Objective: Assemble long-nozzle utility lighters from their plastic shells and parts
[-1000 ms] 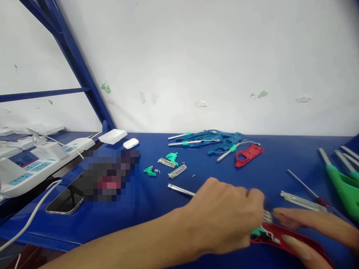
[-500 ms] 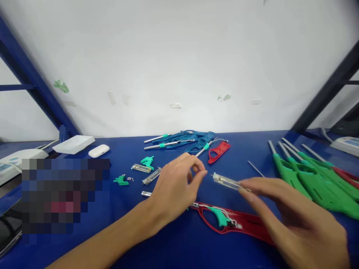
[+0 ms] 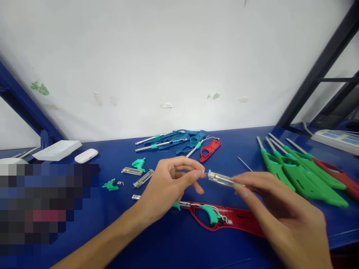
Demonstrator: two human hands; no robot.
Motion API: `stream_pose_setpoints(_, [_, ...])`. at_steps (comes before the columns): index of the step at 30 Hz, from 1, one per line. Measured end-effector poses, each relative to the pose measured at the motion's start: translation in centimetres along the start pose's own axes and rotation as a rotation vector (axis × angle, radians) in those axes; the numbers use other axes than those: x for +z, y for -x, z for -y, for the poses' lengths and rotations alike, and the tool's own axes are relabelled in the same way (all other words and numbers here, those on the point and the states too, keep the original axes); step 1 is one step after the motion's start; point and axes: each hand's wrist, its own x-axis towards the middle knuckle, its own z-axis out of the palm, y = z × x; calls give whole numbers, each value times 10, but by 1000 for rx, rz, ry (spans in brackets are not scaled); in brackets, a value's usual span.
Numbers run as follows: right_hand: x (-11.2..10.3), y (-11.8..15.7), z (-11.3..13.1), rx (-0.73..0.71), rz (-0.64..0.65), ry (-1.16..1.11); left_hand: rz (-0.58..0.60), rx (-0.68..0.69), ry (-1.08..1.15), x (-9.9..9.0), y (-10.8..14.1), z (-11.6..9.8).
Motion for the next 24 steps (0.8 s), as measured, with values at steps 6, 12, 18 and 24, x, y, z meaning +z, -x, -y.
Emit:
stream_pose_setpoints(6, [-1,-1,0,12,7,-6,27,-56,136,0,0,0])
stream_pose_setpoints(12, [0,-2,4,-11,12,-4,62,-72,173,1,2,0])
stream_pose_setpoints(18, [-1,-1,5,-17,4,-28,90,-111,228,-1,1,-1])
stream_pose_setpoints(24, [-1,-1,2,-32,27,-12,141,-139,321,-2,1,1])
